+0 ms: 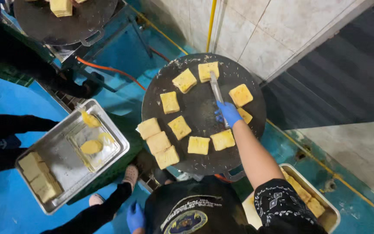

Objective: The person uses a gas blowtorch to sear cubes of tofu arranged on a round griddle, moving the flame over each piece. They use tongs to flip and reposition the tofu cubes, then transfer the seared pieces with tongs into a metal tray alongside the griddle.

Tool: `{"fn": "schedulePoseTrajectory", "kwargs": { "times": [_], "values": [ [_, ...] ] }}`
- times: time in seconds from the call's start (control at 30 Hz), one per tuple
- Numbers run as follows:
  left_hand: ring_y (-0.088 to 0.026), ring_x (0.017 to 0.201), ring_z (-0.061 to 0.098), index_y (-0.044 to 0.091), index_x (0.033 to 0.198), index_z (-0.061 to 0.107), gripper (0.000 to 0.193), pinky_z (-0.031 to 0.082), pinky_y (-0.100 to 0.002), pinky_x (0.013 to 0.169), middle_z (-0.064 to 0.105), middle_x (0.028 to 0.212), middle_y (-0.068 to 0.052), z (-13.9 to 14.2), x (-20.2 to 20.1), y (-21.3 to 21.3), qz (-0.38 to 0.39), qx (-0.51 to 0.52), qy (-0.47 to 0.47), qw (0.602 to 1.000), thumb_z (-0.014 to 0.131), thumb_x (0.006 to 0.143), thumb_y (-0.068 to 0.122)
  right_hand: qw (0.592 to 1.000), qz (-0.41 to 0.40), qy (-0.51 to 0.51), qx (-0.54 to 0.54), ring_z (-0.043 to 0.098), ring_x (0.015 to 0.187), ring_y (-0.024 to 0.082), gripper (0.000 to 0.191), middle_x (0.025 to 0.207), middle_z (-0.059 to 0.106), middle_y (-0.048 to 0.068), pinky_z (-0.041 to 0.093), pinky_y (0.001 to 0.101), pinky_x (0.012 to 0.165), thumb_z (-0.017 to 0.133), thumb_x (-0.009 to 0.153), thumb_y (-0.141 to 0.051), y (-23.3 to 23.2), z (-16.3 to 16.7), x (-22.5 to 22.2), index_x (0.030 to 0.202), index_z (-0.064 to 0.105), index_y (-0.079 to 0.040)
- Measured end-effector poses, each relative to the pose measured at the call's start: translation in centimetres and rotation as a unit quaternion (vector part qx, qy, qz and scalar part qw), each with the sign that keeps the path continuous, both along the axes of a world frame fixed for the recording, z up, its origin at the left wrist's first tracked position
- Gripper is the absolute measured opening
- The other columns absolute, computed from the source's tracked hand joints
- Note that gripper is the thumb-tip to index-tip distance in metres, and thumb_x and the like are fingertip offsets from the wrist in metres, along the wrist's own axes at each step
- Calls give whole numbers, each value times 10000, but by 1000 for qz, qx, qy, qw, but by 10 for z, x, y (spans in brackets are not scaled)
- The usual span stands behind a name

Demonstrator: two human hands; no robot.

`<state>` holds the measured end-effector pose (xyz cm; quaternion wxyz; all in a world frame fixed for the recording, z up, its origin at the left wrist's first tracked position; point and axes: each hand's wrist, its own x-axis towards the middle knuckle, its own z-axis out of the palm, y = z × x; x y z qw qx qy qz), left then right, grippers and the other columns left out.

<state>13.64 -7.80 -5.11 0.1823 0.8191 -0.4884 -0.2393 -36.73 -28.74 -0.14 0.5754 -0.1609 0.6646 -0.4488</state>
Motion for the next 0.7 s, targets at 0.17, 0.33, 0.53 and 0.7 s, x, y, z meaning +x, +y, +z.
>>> {"fn": "schedulePoseTrajectory", "kwargs": {
  "times": [0.17,0.33,0.53,0.7],
  "values": [
    [-319,1068,703,59,1288,710,375,536,-428,928,749,1163,-200,-11,7,-8,24,61,18,998,676,968,252,1000,-31,3,-5,568,518,185,339,755,624,66,463,317,449,678,968,-337,-5,-7,10,1178,691,-71],
    [-322,1028,734,36,1271,696,399,559,-420,901,752,1143,-204,-19,9,-7,88,20,110,990,678,949,271,952,-11,302,-56,626,692,266,377,837,664,124,508,407,554,738,919,-270,15,-3,-12,1235,680,-73],
    [-335,1033,725,44,1292,700,387,555,-420,898,747,1145,-207,-6,11,-15,51,47,80,994,656,989,281,707,147,681,124,695,871,409,678,1101,653,237,565,510,711,657,928,-196,39,23,-25,1547,406,-77],
    [-338,1024,730,27,1285,688,427,557,-417,885,738,1141,-209,-13,28,-30,90,54,107,989,679,931,264,686,184,697,99,709,890,394,655,1172,645,243,572,510,739,586,986,-121,25,4,19,1592,347,-49]
  ]
}}
